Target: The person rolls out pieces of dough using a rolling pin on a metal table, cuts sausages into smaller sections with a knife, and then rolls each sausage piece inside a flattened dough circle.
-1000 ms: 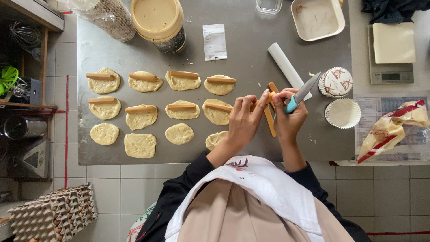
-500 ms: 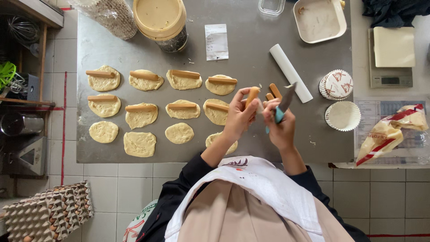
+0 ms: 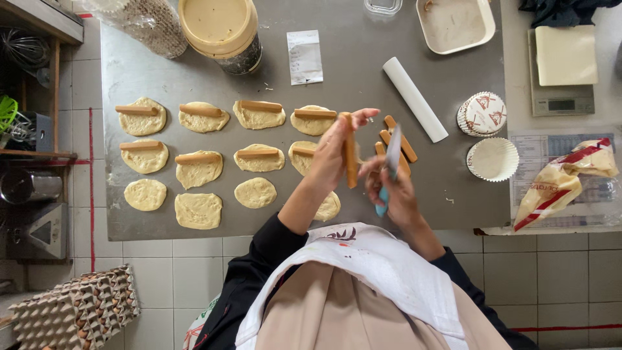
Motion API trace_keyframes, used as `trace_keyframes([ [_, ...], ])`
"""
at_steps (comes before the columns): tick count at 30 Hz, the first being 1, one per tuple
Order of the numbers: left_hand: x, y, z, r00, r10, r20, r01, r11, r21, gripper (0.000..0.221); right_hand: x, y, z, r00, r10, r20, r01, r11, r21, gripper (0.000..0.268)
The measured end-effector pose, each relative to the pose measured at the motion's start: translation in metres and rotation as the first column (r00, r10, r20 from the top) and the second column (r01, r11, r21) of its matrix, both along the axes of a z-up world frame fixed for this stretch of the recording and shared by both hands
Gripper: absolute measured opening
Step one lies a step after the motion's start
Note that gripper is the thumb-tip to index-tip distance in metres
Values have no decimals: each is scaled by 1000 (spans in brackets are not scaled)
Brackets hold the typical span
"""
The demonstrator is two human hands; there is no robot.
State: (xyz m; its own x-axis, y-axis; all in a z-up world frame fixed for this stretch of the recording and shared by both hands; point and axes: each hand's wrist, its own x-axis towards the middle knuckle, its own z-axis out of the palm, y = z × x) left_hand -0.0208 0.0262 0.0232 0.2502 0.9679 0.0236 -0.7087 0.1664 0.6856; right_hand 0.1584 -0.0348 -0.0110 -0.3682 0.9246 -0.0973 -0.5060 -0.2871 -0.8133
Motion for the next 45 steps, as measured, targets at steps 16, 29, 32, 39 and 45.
trace_keyframes([
  [16,12,26,-68,981,148,-126,-172,964,-202,33,-9,-10,-18,582,-334,741,-72,887,457,34],
  [29,14,9,-82,253,309,-917,-29,950,312,32,152,-27,-58,-316,-268,910,92,946,310,43],
  [32,40,8,-83,-74,364,-928,126,927,354,69,125,-20,-44,-405,-459,790,118,831,543,76],
  [39,41,6,-82,-387,567,-727,223,822,524,37,36,-36,-43,-66,-476,877,-61,879,473,48],
  [45,36,-4,-64,-99,374,-922,105,925,364,29,29,-17,-55,405,-285,869,295,940,171,39],
])
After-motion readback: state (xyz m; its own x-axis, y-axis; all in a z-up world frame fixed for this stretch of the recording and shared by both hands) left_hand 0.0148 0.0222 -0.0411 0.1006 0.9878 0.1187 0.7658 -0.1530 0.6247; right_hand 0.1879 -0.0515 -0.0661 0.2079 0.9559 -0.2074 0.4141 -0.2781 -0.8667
